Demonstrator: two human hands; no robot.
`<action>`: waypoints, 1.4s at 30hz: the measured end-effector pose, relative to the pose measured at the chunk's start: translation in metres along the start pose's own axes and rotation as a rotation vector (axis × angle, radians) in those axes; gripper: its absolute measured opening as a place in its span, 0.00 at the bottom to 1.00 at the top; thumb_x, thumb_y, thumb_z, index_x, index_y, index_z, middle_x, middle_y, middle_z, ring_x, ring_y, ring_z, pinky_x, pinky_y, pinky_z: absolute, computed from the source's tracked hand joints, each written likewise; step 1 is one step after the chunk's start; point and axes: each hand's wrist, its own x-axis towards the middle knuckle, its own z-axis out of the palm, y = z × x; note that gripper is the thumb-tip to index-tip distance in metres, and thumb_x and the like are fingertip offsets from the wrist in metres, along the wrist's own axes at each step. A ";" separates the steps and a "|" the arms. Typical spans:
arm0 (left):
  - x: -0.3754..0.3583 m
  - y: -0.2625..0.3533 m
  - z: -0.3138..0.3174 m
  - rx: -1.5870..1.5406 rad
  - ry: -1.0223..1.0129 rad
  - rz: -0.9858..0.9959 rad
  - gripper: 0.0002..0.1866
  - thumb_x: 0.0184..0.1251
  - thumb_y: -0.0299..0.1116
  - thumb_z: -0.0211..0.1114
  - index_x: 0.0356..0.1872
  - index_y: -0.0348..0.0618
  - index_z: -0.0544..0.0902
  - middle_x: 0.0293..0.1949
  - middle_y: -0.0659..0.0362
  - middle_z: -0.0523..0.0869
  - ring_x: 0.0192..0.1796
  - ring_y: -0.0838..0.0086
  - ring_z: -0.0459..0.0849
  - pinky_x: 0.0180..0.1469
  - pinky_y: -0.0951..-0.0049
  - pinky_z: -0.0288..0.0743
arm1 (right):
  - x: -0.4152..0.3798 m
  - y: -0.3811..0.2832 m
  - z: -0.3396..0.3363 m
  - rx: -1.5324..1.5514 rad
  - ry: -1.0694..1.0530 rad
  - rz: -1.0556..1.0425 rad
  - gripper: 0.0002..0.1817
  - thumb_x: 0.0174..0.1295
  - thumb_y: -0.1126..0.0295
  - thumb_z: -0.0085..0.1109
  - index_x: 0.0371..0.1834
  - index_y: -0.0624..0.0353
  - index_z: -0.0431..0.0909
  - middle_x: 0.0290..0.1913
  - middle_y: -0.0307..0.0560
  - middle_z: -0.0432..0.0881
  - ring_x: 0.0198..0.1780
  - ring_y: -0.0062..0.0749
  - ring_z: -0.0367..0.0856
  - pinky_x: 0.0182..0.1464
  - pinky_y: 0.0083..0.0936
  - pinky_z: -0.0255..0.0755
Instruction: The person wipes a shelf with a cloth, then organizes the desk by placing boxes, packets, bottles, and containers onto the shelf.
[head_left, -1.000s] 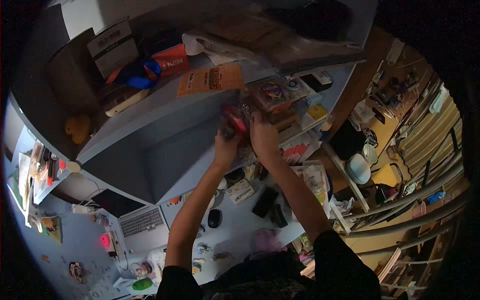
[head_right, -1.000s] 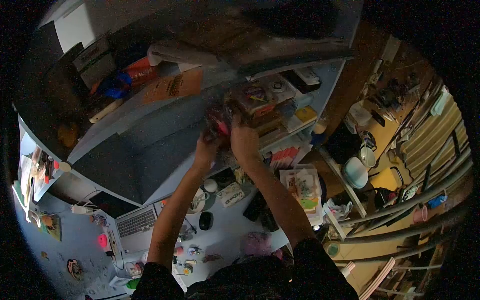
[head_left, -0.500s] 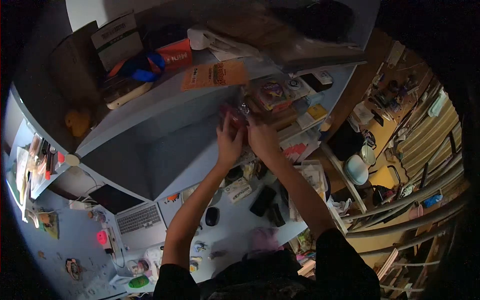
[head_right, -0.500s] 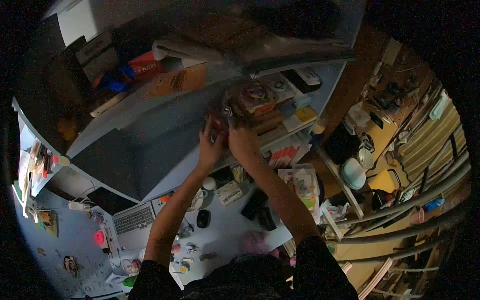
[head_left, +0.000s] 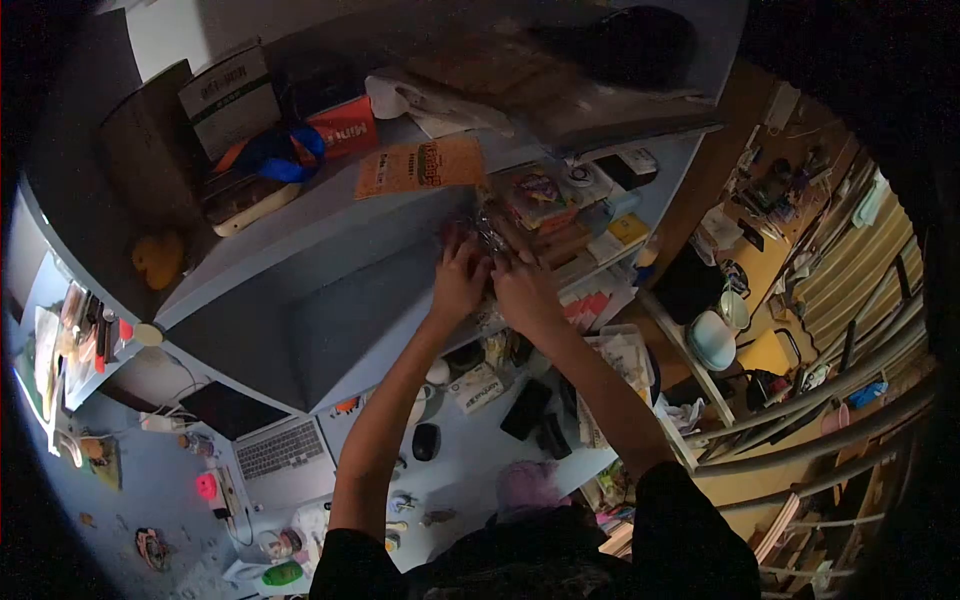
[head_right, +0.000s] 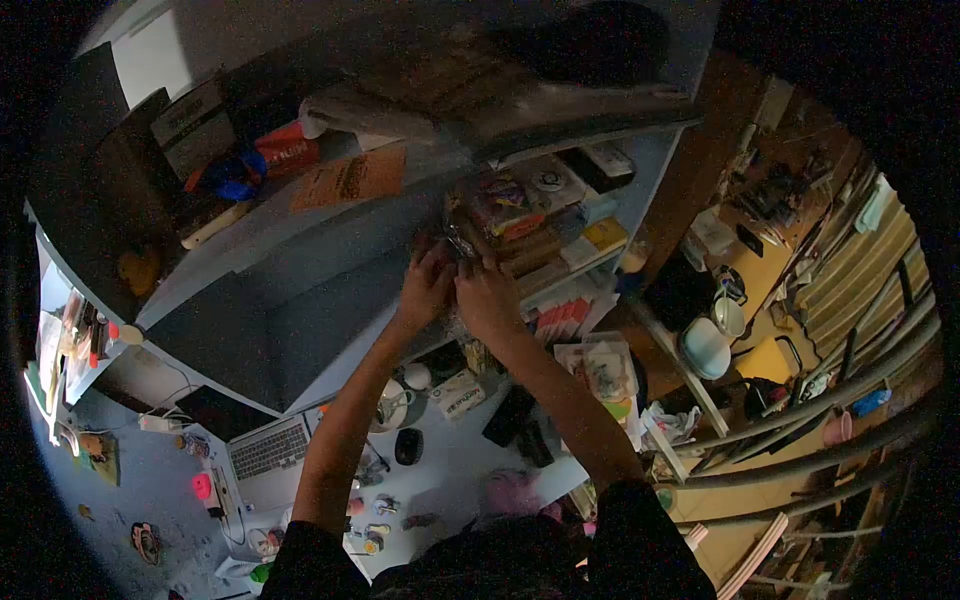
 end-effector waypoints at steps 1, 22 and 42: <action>0.001 -0.002 -0.001 -0.098 -0.026 0.000 0.24 0.59 0.34 0.61 0.57 0.37 0.70 0.52 0.40 0.72 0.52 0.47 0.72 0.52 0.55 0.68 | -0.001 0.002 0.006 -0.015 0.171 -0.041 0.17 0.62 0.66 0.50 0.49 0.67 0.74 0.50 0.56 0.75 0.51 0.47 0.72 0.54 0.41 0.68; -0.053 0.050 -0.019 0.575 -0.326 0.158 0.42 0.52 0.53 0.67 0.68 0.58 0.58 0.70 0.43 0.46 0.67 0.36 0.54 0.57 0.47 0.68 | -0.066 0.012 -0.014 0.347 0.422 0.107 0.09 0.57 0.67 0.59 0.35 0.57 0.73 0.39 0.47 0.74 0.41 0.45 0.75 0.38 0.38 0.71; -0.051 0.035 -0.024 0.398 -0.270 0.079 0.56 0.50 0.54 0.68 0.70 0.38 0.41 0.67 0.36 0.54 0.64 0.41 0.62 0.63 0.53 0.60 | -0.064 0.013 0.018 0.129 0.502 -0.078 0.15 0.56 0.67 0.59 0.47 0.57 0.78 0.55 0.44 0.72 0.54 0.45 0.68 0.53 0.38 0.65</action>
